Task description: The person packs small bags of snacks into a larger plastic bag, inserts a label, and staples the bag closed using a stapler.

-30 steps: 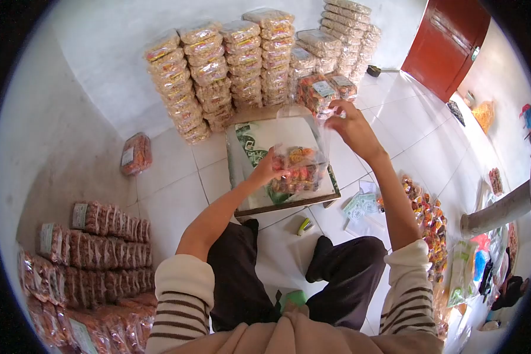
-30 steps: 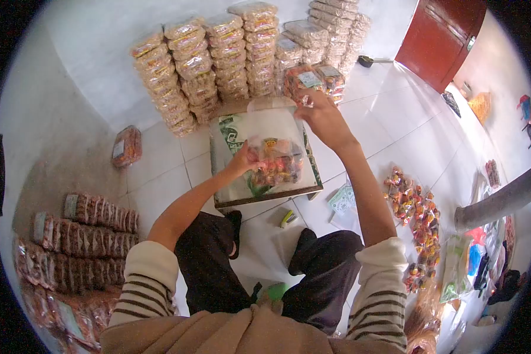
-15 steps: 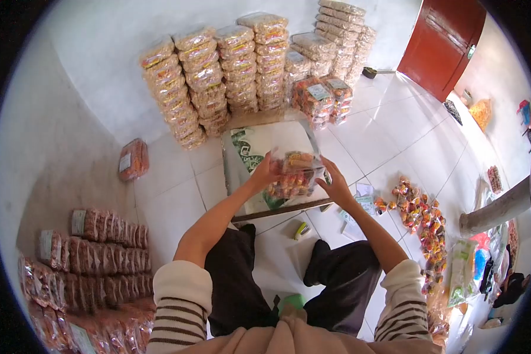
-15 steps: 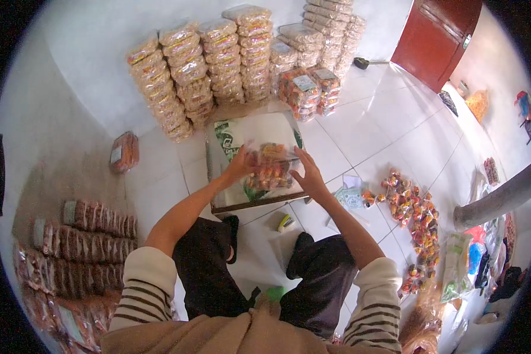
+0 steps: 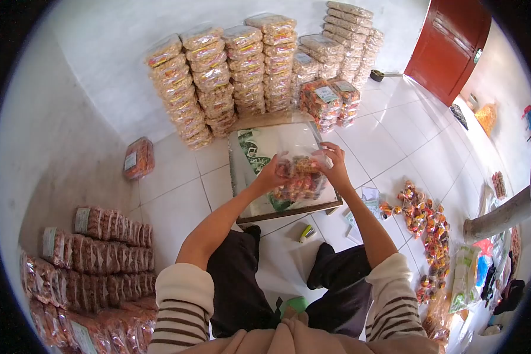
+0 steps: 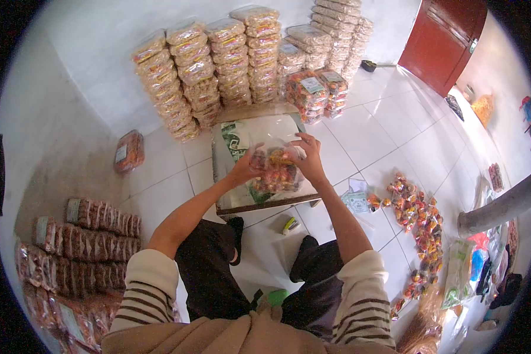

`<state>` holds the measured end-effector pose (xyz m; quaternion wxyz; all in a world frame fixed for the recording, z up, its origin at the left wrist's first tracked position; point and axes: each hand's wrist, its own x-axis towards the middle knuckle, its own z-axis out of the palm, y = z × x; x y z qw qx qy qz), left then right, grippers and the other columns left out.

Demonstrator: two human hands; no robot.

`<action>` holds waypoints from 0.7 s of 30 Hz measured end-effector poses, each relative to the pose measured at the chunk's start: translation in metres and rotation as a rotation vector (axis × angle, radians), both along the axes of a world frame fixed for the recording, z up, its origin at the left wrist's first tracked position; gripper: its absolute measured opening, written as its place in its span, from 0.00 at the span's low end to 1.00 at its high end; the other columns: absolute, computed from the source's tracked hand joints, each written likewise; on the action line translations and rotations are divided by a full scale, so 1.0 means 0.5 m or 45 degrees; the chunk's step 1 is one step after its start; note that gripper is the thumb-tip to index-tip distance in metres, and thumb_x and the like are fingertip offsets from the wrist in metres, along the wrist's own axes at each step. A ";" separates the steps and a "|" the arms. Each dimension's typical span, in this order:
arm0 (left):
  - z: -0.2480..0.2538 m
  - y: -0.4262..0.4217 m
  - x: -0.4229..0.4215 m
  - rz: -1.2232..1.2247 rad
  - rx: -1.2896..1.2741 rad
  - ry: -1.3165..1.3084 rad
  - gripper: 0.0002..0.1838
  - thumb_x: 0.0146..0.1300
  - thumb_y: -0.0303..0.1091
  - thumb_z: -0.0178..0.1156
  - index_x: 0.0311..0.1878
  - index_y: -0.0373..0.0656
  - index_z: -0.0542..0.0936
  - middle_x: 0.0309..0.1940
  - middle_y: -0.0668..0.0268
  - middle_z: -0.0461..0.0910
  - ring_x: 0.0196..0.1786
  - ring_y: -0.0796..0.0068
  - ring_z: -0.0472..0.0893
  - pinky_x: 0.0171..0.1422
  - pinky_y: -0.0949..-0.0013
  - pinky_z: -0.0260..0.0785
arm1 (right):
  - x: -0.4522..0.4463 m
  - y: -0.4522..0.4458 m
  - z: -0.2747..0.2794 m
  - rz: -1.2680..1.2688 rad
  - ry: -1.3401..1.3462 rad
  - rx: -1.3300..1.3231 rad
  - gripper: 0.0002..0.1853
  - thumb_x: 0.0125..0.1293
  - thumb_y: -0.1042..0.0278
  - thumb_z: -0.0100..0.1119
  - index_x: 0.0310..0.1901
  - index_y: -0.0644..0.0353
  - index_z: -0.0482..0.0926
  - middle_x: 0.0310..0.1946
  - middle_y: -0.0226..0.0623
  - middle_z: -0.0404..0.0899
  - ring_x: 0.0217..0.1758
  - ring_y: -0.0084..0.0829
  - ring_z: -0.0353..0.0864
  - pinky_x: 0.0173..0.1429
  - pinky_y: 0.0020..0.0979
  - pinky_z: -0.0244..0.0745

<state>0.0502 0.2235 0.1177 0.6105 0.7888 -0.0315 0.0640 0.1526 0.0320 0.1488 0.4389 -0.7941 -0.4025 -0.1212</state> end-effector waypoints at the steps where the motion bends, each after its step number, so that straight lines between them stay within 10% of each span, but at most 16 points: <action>1: -0.001 0.002 0.003 0.004 -0.001 -0.005 0.42 0.45 0.26 0.67 0.63 0.43 0.55 0.56 0.61 0.62 0.54 0.72 0.68 0.55 0.73 0.66 | 0.007 -0.001 -0.002 0.004 -0.005 -0.001 0.17 0.46 0.66 0.67 0.40 0.51 0.78 0.51 0.38 0.67 0.55 0.42 0.63 0.61 0.38 0.58; 4: -0.014 0.012 0.019 -0.026 -0.073 -0.048 0.42 0.44 0.29 0.69 0.62 0.44 0.56 0.54 0.62 0.63 0.55 0.72 0.67 0.56 0.72 0.66 | 0.038 0.007 -0.015 0.022 -0.033 0.020 0.13 0.45 0.67 0.68 0.36 0.50 0.80 0.54 0.38 0.66 0.56 0.41 0.64 0.63 0.39 0.55; 9: -0.009 0.008 0.020 -0.062 -0.216 -0.035 0.43 0.45 0.35 0.70 0.61 0.43 0.53 0.51 0.62 0.63 0.54 0.70 0.68 0.57 0.68 0.65 | 0.061 0.020 -0.026 0.411 0.878 0.270 0.10 0.47 0.71 0.66 0.33 0.59 0.79 0.46 0.37 0.73 0.51 0.32 0.71 0.58 0.31 0.63; 16: -0.052 -0.020 0.015 0.291 -0.203 -0.503 0.48 0.44 0.43 0.70 0.61 0.41 0.48 0.52 0.58 0.59 0.57 0.63 0.62 0.59 0.64 0.62 | 0.054 0.027 -0.044 0.262 0.668 0.342 0.08 0.49 0.73 0.65 0.31 0.63 0.79 0.41 0.37 0.75 0.47 0.28 0.73 0.52 0.28 0.66; 18: -0.051 -0.030 0.001 0.746 0.666 -0.836 0.42 0.49 0.47 0.65 0.59 0.37 0.53 0.53 0.54 0.56 0.56 0.57 0.60 0.59 0.62 0.59 | 0.060 0.024 -0.050 0.307 0.713 0.443 0.07 0.49 0.74 0.64 0.31 0.63 0.79 0.42 0.37 0.75 0.47 0.29 0.73 0.53 0.27 0.65; 21: -0.042 -0.065 -0.013 0.844 0.744 -0.697 0.39 0.53 0.46 0.61 0.61 0.37 0.52 0.52 0.52 0.57 0.56 0.55 0.58 0.61 0.59 0.54 | 0.060 0.017 -0.046 0.223 0.532 0.336 0.07 0.49 0.75 0.64 0.32 0.62 0.79 0.43 0.37 0.74 0.48 0.31 0.72 0.54 0.27 0.64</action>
